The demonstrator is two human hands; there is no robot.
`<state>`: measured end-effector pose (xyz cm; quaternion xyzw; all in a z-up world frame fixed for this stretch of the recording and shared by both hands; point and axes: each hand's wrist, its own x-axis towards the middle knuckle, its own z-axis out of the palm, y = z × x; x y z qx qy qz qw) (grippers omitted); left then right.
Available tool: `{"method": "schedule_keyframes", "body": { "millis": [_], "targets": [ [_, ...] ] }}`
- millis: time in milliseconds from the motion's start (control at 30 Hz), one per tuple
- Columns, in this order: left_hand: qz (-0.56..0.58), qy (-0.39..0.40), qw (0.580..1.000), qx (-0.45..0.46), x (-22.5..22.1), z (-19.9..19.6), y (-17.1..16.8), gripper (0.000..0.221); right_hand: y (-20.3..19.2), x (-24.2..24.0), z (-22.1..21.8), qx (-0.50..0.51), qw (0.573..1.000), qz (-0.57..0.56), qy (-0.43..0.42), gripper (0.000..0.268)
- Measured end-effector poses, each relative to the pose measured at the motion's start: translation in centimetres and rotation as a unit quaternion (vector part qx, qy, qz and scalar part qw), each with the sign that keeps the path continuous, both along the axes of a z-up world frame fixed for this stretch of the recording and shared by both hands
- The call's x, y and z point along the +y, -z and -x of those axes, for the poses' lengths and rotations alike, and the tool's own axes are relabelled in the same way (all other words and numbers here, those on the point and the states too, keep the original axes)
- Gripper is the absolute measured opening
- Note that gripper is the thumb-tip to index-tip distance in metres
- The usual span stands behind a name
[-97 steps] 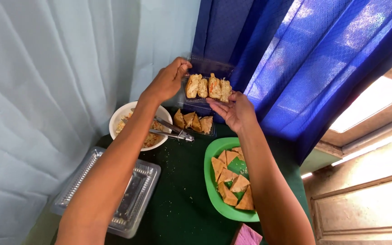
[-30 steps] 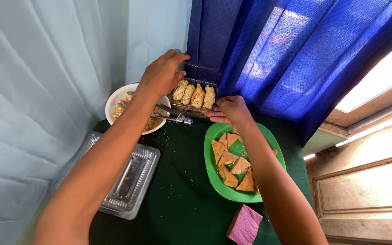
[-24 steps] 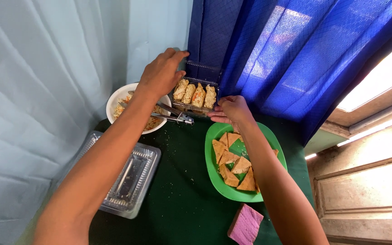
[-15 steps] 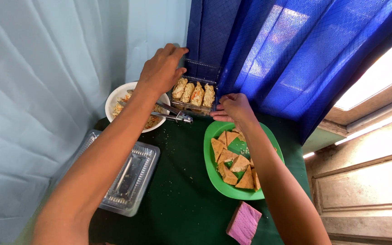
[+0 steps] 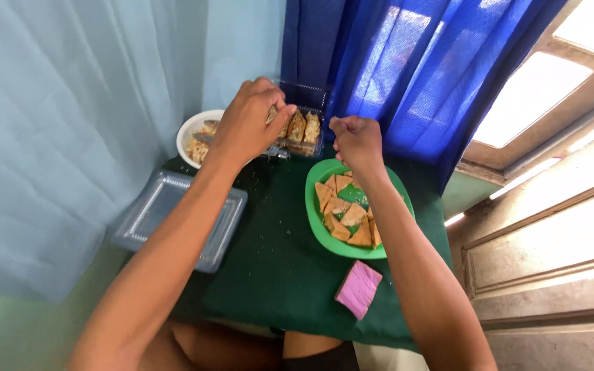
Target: Filling fried tofu puffs with a vegetable mixture using tongs and a fork.
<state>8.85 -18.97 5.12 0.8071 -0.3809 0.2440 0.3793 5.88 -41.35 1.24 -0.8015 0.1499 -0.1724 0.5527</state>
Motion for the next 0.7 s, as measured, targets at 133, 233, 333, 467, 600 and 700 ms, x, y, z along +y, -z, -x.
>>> {"method": "schedule_keyframes", "body": {
  "millis": [133,233,333,467,600,700],
  "targets": [
    [0.060,0.012,0.998,0.017,3.7,4.0,2.6,0.045,2.3,3.7,1.7,-0.068,0.997,0.041,-0.005,0.033],
    [0.109,-0.004,0.991,0.078,6.6,6.2,5.5,0.023,3.6,8.6,4.6,-0.163,0.978,0.104,-0.082,0.040],
    [0.182,0.004,0.974,0.137,9.2,7.7,8.3,0.041,5.1,12.9,5.7,-0.208,0.960,0.123,-0.139,0.011],
    [0.184,-0.101,0.974,0.088,12.0,9.9,9.9,0.036,4.6,16.2,7.7,-0.192,0.964,0.092,-0.159,0.021],
    [0.034,-0.186,0.977,0.094,13.6,11.1,13.1,0.046,7.1,16.2,8.2,-0.162,0.953,0.201,-0.160,0.024],
    [-0.029,-0.251,0.956,0.147,13.6,11.0,16.1,0.043,9.9,16.4,7.6,-0.136,0.955,0.168,-0.205,0.027]
  ]
}}
